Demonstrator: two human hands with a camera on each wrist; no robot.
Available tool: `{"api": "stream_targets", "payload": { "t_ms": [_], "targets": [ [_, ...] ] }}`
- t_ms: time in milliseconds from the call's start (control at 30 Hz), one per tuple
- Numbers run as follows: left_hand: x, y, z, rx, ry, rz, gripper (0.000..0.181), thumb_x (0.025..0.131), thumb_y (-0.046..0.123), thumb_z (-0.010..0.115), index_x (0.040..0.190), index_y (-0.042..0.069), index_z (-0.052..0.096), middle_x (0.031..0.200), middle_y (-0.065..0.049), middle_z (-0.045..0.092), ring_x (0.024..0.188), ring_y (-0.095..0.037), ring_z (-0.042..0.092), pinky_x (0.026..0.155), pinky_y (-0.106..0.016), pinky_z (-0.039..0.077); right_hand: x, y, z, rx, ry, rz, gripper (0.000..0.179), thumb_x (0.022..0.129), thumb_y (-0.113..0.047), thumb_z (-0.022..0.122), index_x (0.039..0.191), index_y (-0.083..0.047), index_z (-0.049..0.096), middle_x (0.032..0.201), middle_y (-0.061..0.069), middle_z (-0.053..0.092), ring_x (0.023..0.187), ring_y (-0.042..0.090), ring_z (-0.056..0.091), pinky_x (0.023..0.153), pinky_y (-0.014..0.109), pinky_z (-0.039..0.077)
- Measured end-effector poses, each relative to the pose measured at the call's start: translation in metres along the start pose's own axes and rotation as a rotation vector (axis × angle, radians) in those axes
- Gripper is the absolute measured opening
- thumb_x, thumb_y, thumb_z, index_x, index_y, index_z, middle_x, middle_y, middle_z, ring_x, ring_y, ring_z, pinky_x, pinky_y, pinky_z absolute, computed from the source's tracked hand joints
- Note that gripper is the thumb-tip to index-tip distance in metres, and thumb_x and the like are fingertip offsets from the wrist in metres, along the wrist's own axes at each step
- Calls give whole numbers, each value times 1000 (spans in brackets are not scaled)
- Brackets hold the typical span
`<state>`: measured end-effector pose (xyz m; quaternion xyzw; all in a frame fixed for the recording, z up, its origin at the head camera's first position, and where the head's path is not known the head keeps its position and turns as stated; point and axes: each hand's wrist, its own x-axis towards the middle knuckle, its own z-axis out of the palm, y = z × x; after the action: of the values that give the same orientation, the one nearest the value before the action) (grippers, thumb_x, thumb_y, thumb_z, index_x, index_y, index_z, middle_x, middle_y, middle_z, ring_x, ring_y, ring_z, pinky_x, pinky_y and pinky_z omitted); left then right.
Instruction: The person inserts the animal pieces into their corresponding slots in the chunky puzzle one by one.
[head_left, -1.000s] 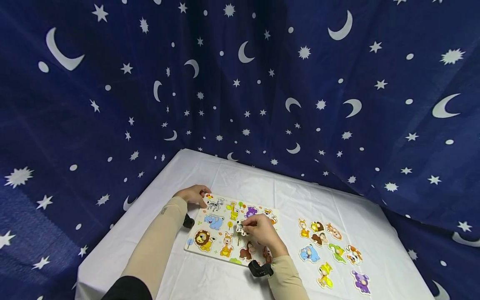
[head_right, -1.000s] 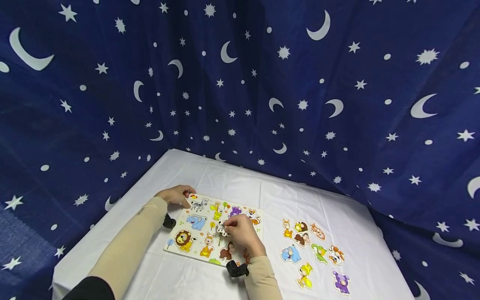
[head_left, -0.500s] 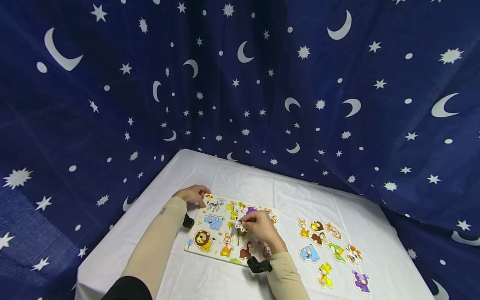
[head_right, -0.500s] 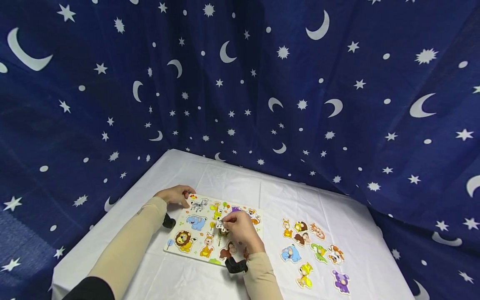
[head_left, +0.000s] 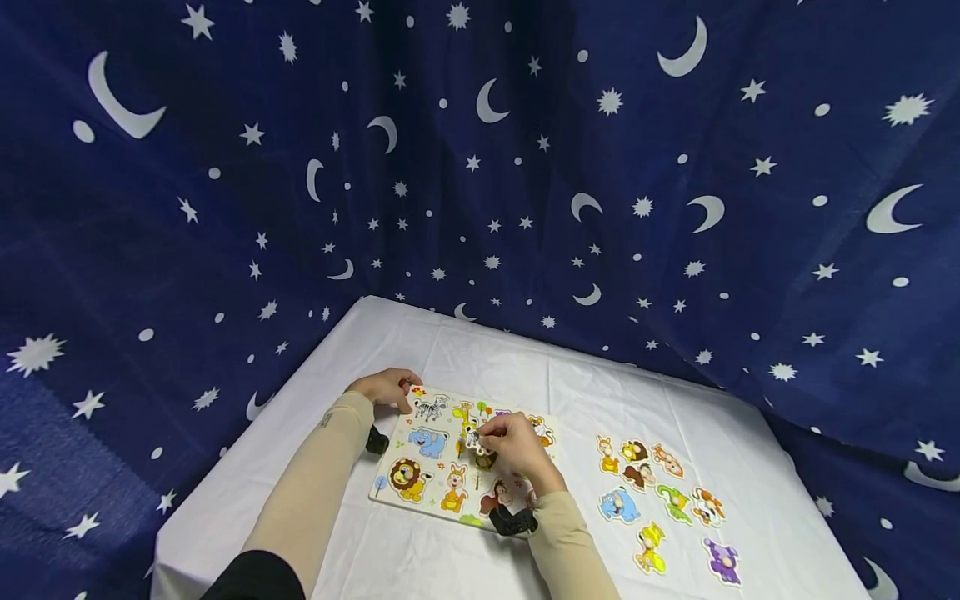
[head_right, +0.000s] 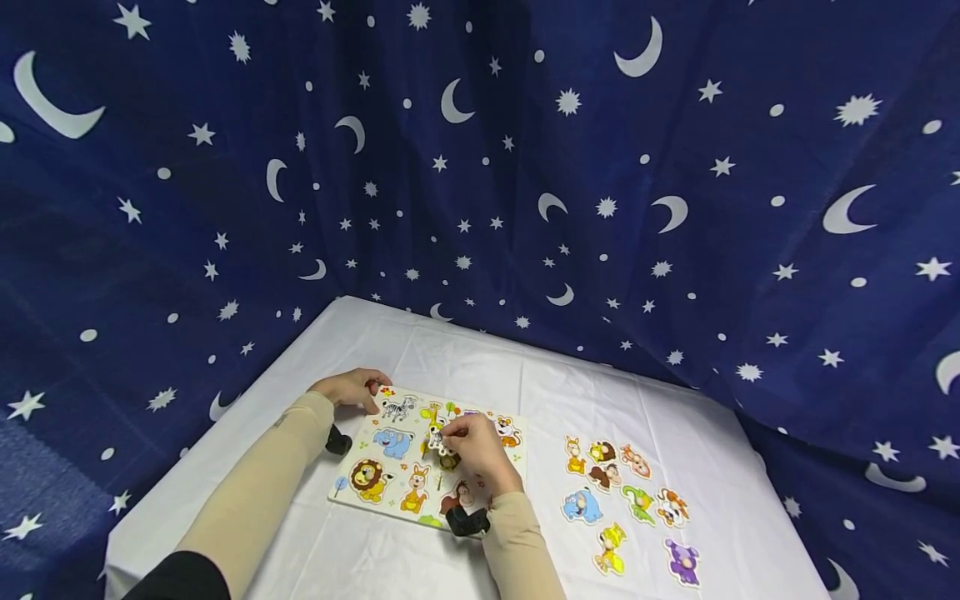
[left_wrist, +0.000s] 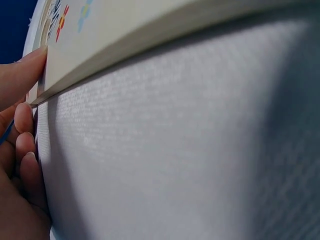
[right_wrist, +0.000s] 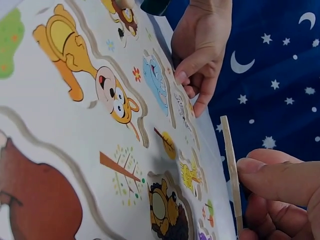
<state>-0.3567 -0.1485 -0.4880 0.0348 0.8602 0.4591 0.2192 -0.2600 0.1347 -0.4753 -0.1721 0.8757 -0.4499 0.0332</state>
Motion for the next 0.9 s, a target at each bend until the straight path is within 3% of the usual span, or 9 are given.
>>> {"api": "stream_targets", "payload": {
  "t_ms": [33, 133, 300, 533, 900],
  "targets": [
    [0, 1, 1, -10, 0, -1, 61, 75, -8, 79, 131, 6, 60, 87, -3, 44, 85, -18, 43, 83, -33, 34, 1, 1, 0, 1, 1, 3, 10, 86, 3, 71, 93, 1, 77, 97, 16, 73, 79, 12, 64, 70, 30, 55],
    [1, 2, 3, -25, -2, 0, 61, 74, -8, 79, 130, 6, 60, 87, -3, 44, 85, -19, 43, 83, -34, 34, 2, 1, 0, 19, -2, 14, 10, 87, 3, 71, 95, 2, 76, 99, 17, 72, 80, 13, 65, 67, 26, 54],
    [2, 2, 7, -22, 4, 3, 60, 73, -9, 79, 128, 6, 61, 87, -3, 44, 86, -19, 44, 84, -35, 34, 3, 2, 1, 69, -19, 46, 11, 88, 1, 70, 97, 1, 76, 99, 16, 72, 80, 13, 66, 69, 28, 55],
    [0, 4, 9, -26, 19, -12, 60, 74, -8, 79, 129, 7, 61, 88, -3, 43, 88, -19, 43, 85, -35, 33, 7, 6, 3, 89, -21, -19, 10, 87, 2, 70, 96, 3, 76, 93, 13, 73, 74, 9, 65, 65, 26, 54],
    [-3, 0, 6, -14, 31, -10, 60, 74, -8, 79, 129, 6, 60, 91, -3, 43, 90, -20, 43, 83, -35, 33, 20, 3, 11, 117, -16, 63, 11, 89, -1, 70, 98, 0, 77, 102, 16, 73, 82, 13, 68, 71, 28, 55]
  ]
}}
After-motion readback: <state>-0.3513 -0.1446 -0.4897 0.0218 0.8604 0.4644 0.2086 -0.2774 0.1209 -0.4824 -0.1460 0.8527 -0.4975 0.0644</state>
